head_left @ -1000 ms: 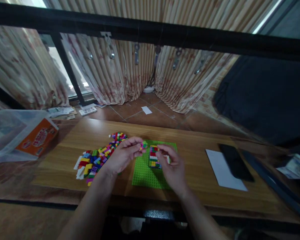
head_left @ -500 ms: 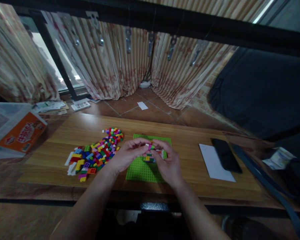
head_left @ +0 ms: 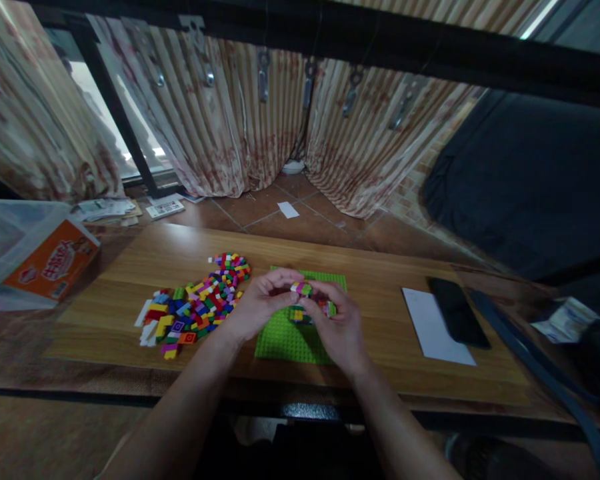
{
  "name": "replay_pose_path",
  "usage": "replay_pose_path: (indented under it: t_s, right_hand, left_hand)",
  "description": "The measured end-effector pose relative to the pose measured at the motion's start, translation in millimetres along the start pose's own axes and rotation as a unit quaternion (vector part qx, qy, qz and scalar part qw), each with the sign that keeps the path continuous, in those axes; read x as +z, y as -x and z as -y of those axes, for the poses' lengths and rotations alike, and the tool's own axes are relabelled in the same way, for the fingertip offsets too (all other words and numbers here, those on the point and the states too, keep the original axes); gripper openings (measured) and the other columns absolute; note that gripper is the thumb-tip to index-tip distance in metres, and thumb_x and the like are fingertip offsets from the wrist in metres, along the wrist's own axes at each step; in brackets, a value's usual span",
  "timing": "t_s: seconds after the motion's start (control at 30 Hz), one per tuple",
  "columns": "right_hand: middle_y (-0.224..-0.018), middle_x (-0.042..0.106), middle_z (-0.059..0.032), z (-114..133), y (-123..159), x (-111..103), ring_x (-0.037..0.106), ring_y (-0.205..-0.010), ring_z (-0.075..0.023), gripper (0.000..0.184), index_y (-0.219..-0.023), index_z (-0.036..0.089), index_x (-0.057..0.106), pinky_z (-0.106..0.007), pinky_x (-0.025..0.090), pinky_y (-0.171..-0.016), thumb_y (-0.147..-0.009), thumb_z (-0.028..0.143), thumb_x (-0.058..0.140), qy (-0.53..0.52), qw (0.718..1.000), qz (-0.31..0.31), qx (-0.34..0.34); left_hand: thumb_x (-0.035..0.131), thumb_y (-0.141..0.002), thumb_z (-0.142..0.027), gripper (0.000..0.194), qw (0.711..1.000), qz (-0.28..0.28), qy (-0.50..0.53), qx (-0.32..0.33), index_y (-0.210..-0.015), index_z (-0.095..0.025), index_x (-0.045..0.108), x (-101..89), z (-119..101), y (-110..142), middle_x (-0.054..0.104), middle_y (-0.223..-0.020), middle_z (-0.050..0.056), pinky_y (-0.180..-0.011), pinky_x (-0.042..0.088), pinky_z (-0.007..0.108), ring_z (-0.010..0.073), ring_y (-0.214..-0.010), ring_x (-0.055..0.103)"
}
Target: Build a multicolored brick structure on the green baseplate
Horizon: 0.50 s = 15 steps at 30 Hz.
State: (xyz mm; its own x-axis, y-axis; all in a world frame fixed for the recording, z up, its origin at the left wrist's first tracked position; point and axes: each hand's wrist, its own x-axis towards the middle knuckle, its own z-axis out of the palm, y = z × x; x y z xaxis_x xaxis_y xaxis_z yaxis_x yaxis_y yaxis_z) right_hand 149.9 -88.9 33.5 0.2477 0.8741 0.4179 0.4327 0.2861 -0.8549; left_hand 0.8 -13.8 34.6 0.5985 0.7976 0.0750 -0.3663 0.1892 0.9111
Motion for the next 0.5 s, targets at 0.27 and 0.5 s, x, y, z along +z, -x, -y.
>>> replay_pose_path:
  t_s: [0.27,0.5]
  right_hand:
    - [-0.089,0.068,-0.0008,2.0,-0.8,-2.0,0.061,-0.079,-0.0155,0.015,-0.100,0.027,0.073,-0.029,0.049,-0.073,-0.088,0.032,0.068,-0.032,0.999,0.004,0.006]
    - [-0.085,0.066,0.0007,3.8,-1.0,-2.5,0.059,-0.078,-0.0148,0.010,-0.093,0.027,0.076,-0.029,0.048,-0.070,-0.084,0.029,0.071,-0.079,0.996,-0.002,0.033]
  left_hand:
    - [0.079,-0.076,-0.023,0.024,0.997,0.023,-0.065,0.020,-0.098,-0.016,0.071,1.4,-3.6,0.4,0.076,-0.095,0.004,-0.082,0.051,0.027,0.0151,-0.087,0.069]
    - [0.078,-0.077,-0.028,0.020,0.996,0.022,-0.089,0.016,-0.091,-0.015,0.072,3.3,-4.8,3.1,0.074,-0.090,0.004,-0.078,0.049,0.025,0.0136,-0.080,0.066]
